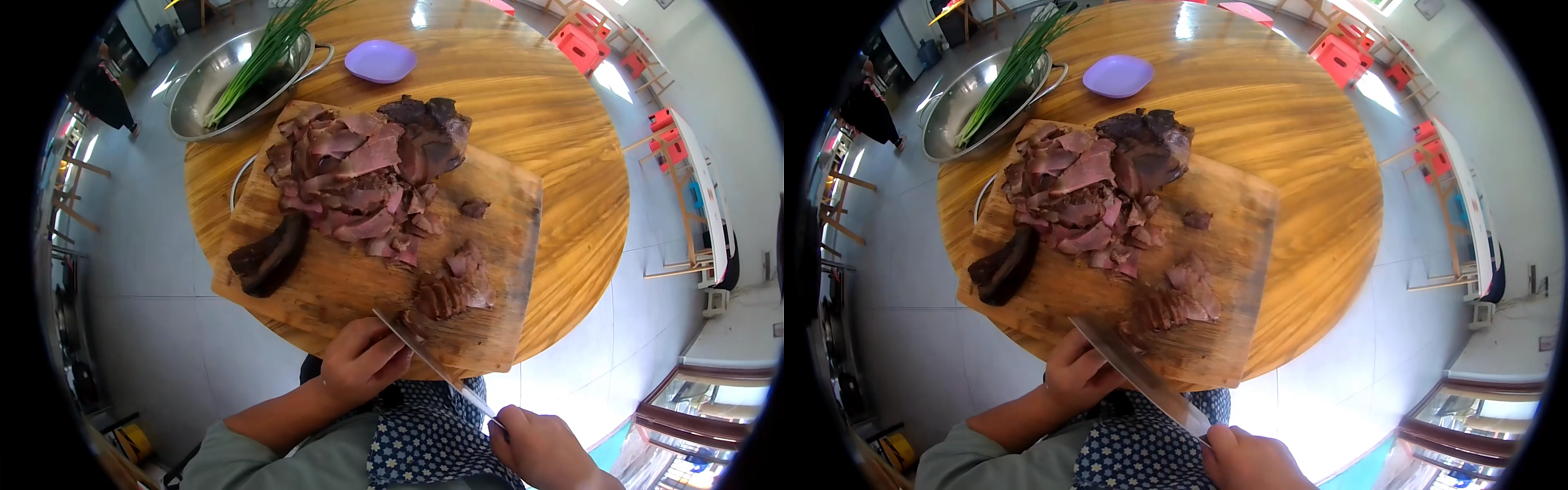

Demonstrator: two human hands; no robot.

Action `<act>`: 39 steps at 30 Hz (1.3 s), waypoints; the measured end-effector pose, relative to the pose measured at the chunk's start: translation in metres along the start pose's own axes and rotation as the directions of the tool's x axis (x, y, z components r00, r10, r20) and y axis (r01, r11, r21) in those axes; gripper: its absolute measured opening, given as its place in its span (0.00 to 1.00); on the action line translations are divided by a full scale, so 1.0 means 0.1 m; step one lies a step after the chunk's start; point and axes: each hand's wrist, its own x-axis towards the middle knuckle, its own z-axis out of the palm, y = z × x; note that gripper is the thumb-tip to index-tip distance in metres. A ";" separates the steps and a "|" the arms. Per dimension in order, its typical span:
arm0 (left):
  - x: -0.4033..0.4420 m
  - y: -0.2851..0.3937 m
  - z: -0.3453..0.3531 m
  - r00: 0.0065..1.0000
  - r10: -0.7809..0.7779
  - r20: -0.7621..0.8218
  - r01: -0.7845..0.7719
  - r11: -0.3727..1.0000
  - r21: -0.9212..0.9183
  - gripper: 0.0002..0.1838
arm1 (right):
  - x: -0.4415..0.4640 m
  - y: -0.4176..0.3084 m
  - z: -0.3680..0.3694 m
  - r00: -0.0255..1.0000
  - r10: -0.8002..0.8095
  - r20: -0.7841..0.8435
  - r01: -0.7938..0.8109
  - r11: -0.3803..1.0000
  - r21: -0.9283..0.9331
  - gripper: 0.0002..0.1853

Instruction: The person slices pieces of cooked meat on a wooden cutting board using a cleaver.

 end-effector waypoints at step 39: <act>-0.03 0.05 0.07 0.990 0.022 -0.139 -0.019 1.000 0.022 0.14 | 0.60 -0.19 -0.42 0.978 -0.154 -0.138 0.163 0.985 0.060 0.12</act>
